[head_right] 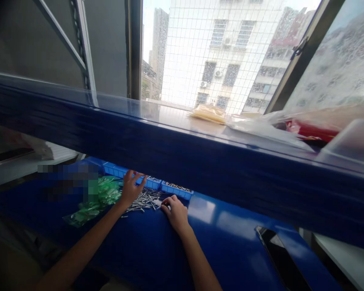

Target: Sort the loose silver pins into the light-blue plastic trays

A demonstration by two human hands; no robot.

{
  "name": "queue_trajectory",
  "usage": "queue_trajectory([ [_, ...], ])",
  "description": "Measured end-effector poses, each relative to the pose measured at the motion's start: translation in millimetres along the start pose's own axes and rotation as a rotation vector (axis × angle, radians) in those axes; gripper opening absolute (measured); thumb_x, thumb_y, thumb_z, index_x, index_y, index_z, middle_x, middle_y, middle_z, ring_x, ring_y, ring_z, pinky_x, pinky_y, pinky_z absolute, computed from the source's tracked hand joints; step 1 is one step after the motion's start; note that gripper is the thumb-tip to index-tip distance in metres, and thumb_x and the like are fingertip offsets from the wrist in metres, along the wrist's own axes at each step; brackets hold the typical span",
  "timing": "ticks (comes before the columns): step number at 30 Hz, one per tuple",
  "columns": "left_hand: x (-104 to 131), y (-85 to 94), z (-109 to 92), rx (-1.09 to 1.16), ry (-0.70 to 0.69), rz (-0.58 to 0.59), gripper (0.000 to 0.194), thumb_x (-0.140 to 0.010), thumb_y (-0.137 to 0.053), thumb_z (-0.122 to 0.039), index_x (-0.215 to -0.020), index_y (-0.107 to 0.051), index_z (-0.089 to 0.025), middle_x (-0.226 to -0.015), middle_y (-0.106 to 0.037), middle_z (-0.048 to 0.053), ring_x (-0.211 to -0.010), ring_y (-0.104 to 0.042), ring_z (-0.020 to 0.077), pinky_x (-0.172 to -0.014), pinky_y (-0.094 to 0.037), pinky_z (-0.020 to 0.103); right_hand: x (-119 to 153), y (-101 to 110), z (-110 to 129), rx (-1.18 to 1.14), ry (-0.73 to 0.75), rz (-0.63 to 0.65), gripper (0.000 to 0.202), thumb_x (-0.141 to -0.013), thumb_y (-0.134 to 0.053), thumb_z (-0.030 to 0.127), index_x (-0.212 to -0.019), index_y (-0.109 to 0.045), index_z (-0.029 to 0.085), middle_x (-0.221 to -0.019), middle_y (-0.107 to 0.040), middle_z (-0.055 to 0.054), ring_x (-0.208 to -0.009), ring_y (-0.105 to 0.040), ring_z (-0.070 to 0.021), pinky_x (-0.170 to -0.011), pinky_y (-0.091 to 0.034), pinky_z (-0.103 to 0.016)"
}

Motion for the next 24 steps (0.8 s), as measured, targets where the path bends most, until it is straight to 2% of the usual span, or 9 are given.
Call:
queue_trajectory([
  [3,14,-0.2,-29,0.036,-0.064,0.027,0.020,-0.082,-0.048,-0.030,-0.089,-0.066,-0.024,-0.100,-0.054,0.006,-0.090,-0.049,0.0185,-0.084,-0.035,0.034,0,-2,-2,-0.007,0.024,0.021,0.015,-0.078,-0.052,0.036,-0.082,-0.064,0.027,-0.090,-0.058,0.001,-0.071,-0.056,-0.0129,-0.054,-0.032,-0.023],
  [6,29,-15.2,-52,0.113,-0.210,0.266,0.020,-0.082,-0.048,-0.031,-0.090,-0.066,-0.025,-0.104,-0.056,0.005,-0.098,-0.049,0.0200,-0.087,-0.034,0.034,0,-2,-5,-0.058,0.026,0.002,0.017,-0.076,-0.054,0.038,-0.077,-0.064,0.025,-0.090,-0.059,0.001,-0.068,-0.055,-0.0125,-0.054,-0.035,-0.023],
  [8,36,-25.3,-54,0.169,-0.249,0.419,0.020,-0.080,-0.051,-0.034,-0.090,-0.066,-0.026,-0.105,-0.058,0.005,-0.099,-0.050,0.0204,-0.087,-0.034,0.035,-1,1,-10,-0.136,-0.016,-0.061,0.020,-0.076,-0.053,0.041,-0.078,-0.064,0.024,-0.085,-0.061,0.001,-0.065,-0.055,-0.0131,-0.054,-0.037,-0.024],
  [11,38,-35.8,-42,0.232,-0.196,0.540,0.020,-0.078,-0.054,-0.037,-0.089,-0.066,-0.025,-0.099,-0.059,0.004,-0.095,-0.053,0.0192,-0.086,-0.034,0.035,-2,8,-16,-0.320,-0.069,-0.192,0.029,-0.078,-0.049,0.044,-0.080,-0.064,0.019,-0.074,-0.064,-0.002,-0.062,-0.056,-0.0151,-0.056,-0.040,-0.025],
  [15,33,-41.3,-29,0.285,-0.103,0.539,0.018,-0.077,-0.056,-0.035,-0.084,-0.068,-0.024,-0.093,-0.061,0.004,-0.091,-0.054,0.0189,-0.087,-0.034,0.036,-4,10,-15,-0.499,-0.075,-0.232,0.034,-0.076,-0.052,0.046,-0.079,-0.067,0.015,-0.074,-0.067,-0.005,-0.066,-0.058,-0.0172,-0.060,-0.044,-0.027],
  [21,32,-45.0,-33,0.362,-0.060,0.530,0.015,-0.072,-0.061,-0.033,-0.068,-0.068,-0.021,-0.088,-0.062,0.003,-0.087,-0.055,0.0181,-0.087,-0.035,0.037,-7,6,-19,-0.686,-0.132,-0.254,0.037,-0.068,-0.061,0.048,-0.080,-0.069,0.015,-0.076,-0.069,-0.007,-0.069,-0.062,-0.0202,-0.065,-0.048,-0.031],
  [24,32,-45.5,-33,0.399,-0.021,0.521,0.014,-0.071,-0.062,-0.032,-0.065,-0.068,-0.021,-0.085,-0.062,0.003,-0.084,-0.056,0.0172,-0.087,-0.037,0.036,-9,4,-19,-0.732,-0.114,-0.240,0.037,-0.068,-0.060,0.048,-0.083,-0.069,0.016,-0.078,-0.069,-0.007,-0.072,-0.062,-0.0202,-0.066,-0.049,-0.031],
])
Point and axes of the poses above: each hand's wrist, its own x-axis away from the middle knuckle, its own y-axis out of the back of the hand, z = x × y, the point moved 6 cm from there along -x, towards the middle knuckle
